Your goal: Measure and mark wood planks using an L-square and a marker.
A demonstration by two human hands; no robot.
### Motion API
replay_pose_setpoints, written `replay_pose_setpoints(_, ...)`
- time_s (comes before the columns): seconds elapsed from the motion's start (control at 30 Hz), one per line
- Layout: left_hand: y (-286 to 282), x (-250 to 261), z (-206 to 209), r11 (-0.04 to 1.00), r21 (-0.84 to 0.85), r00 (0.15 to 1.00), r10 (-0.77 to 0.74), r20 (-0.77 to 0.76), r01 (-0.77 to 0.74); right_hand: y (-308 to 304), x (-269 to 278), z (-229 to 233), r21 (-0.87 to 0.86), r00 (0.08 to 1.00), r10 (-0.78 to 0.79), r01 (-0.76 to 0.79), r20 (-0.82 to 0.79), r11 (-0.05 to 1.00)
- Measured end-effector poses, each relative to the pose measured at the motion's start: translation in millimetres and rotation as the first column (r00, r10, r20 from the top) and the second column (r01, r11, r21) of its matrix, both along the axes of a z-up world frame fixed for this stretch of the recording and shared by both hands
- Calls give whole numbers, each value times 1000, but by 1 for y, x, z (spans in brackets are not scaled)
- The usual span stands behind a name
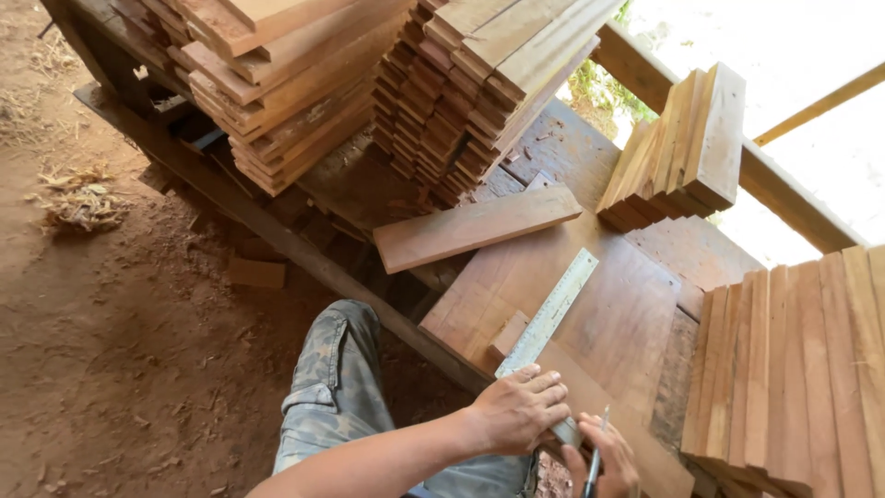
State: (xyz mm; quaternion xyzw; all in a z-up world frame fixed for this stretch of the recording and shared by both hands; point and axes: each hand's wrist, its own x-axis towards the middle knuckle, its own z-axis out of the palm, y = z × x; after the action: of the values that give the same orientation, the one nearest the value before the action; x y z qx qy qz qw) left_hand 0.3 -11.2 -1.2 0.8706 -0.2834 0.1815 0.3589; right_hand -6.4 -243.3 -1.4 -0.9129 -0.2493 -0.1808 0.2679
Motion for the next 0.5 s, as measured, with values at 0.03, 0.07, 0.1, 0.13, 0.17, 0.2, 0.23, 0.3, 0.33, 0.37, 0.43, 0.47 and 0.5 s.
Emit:
replay_pose_setpoints(0.03, 2, -1, 1, 1000, 7, 1000, -6, -3, 6, -3, -3, -9, 7, 1000, -6, 6, -3, 1000)
replay_pose_setpoints(0.07, 2, -1, 3, 1000, -6, 1000, 2, 18, -2, -7, -4, -17, 12, 1000, -18, 18, 4, 1000)
replay_pose_setpoints(0.1, 3, -2, 4, 1000, -19, 999, 10, 39, -9, -10, -6, -25, 17, 999, -31, 31, 12, 999)
replay_pose_setpoints(0.13, 3, -2, 5, 1000, -19, 999, 11, 34, -10, -14, -5, -29, 16, 1000, -30, 30, 7, 999)
replay_pose_setpoints(0.17, 4, -3, 6, 1000, -25, 999, 15, 40, -14, -17, -5, -33, 51, 1000, -9, 8, 20, 999)
replay_pose_setpoints(0.2, 5, -2, 7, 999, -29, 999, 19, 48, -18, -20, -3, -38, 87, 999, 11, -15, 37, 996)
replay_pose_setpoints(0.23, 6, -2, 8, 999, -28, 999, 20, 45, -19, -21, -2, -40, 88, 999, 13, -16, 34, 996)
replay_pose_setpoints(0.3, 6, -2, 10, 999, -35, 998, 28, 59, -26, -25, -1, -43, 100, 1000, 18, -21, 24, 995)
replay_pose_setpoints(0.33, 6, -1, 10, 999, -36, 998, 30, 55, -28, -26, -1, -42, 98, 1000, 20, -22, 21, 995)
replay_pose_setpoints(0.37, 5, -1, 9, 999, -19, 998, 28, 55, -27, -27, 0, -42, 99, 1000, 21, -23, 16, 995)
replay_pose_setpoints(0.43, 6, 0, 9, 1000, -1, 998, 27, 53, -27, -30, 1, -44, 100, 1000, 24, -25, 10, 995)
replay_pose_setpoints(0.47, 6, -1, 9, 1000, -9, 998, 26, 50, -26, -33, 3, -45, 101, 999, 41, -42, 6, 994)
replay_pose_setpoints(0.5, 6, -1, 10, 1000, -17, 999, 26, 46, -25, -35, 5, -46, 102, 998, 59, -59, 3, 993)
